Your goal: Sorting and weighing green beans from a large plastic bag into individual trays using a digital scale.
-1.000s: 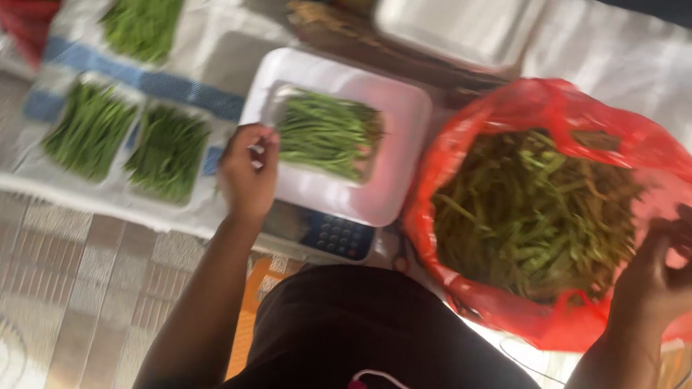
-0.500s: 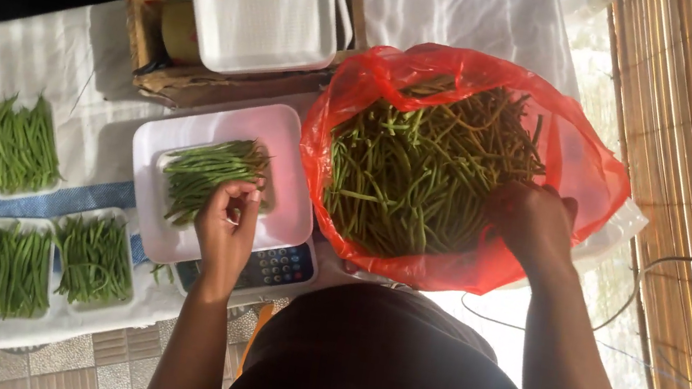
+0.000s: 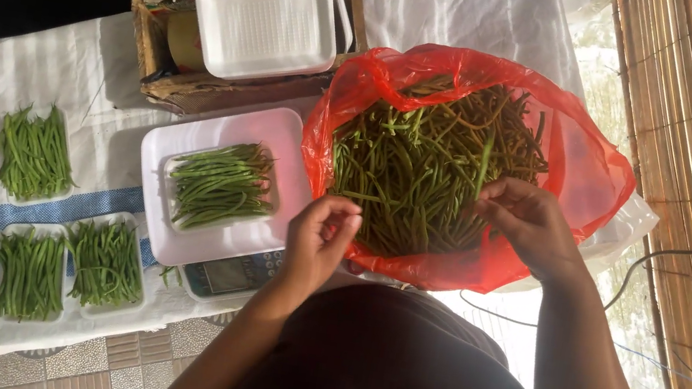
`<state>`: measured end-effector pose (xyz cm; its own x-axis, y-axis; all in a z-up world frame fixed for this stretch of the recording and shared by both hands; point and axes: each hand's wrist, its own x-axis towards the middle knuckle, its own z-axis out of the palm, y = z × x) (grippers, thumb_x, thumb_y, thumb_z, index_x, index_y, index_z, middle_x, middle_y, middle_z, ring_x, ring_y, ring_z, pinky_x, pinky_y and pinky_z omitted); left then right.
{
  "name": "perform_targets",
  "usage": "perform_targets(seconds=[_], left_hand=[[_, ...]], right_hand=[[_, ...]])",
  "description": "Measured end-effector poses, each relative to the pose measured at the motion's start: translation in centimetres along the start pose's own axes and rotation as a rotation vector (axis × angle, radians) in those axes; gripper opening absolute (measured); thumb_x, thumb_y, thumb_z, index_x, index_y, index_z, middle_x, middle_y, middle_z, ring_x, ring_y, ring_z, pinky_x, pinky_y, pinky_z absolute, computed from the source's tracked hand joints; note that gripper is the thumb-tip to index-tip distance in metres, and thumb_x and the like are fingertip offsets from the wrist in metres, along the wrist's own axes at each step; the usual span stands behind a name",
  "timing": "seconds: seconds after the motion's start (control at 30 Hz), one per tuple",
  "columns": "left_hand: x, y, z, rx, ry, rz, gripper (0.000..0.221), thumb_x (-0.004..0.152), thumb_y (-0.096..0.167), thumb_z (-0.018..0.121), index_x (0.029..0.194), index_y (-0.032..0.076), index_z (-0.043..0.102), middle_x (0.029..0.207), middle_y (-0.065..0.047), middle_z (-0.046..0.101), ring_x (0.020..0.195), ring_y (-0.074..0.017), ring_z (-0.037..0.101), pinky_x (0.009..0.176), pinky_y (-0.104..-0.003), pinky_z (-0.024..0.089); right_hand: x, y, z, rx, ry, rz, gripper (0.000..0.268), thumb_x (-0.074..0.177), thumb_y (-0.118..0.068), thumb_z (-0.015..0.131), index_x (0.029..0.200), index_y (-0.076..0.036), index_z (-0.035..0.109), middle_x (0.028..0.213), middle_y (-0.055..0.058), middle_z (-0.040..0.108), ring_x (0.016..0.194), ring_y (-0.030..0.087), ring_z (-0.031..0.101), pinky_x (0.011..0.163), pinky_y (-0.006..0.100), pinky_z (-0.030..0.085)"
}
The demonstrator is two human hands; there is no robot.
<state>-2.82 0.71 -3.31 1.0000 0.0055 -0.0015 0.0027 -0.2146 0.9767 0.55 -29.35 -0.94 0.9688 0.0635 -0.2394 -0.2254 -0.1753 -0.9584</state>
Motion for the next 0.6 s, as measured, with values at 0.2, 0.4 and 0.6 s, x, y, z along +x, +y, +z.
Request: perform_targets(seconds=[0.2,0.4,0.6], left_hand=[[2.7,2.8,1.2,-0.427,-0.729,-0.841,0.099,0.095,0.08,0.003,0.119,0.005,0.064,0.102,-0.018,0.074,0.068,-0.0203,0.07,0.047,-0.023,0.045],[2.0,0.5,1.9,-0.523,-0.818,-0.801,0.029,0.103,0.033,0.06,0.11,0.005,0.068,0.071,-0.009,0.068,0.054,-0.0144,0.066,0.044,-0.019,0.044],[1.4,0.1,1.5,-0.572,-0.613,-0.646,0.045,0.106,0.031,0.052,0.142,0.005,0.049,0.076,-0.009,0.067,0.056,-0.0124,0.067,0.046,-0.018,0.05]], right_hand=[[-1.1,-1.8,2.4,-0.402,-0.087,-0.456,0.009,0.089,-0.013,0.078,0.096,-0.008,0.079,0.088,0.011,0.077,0.084,0.032,0.067,0.081,0.043,0.05],[-2.5,-2.6,6.4,-0.598,-0.124,-0.665,0.004,0.089,-0.013,0.073,0.086,-0.012,0.075,0.085,0.007,0.073,0.083,0.032,0.065,0.071,0.043,0.048],[-0.7,3.4,-1.5,-0.787,0.24,-0.283,0.01,0.092,-0.016,0.072,0.101,-0.018,0.078,0.08,0.001,0.073,0.081,0.026,0.071,0.077,0.041,0.052]])
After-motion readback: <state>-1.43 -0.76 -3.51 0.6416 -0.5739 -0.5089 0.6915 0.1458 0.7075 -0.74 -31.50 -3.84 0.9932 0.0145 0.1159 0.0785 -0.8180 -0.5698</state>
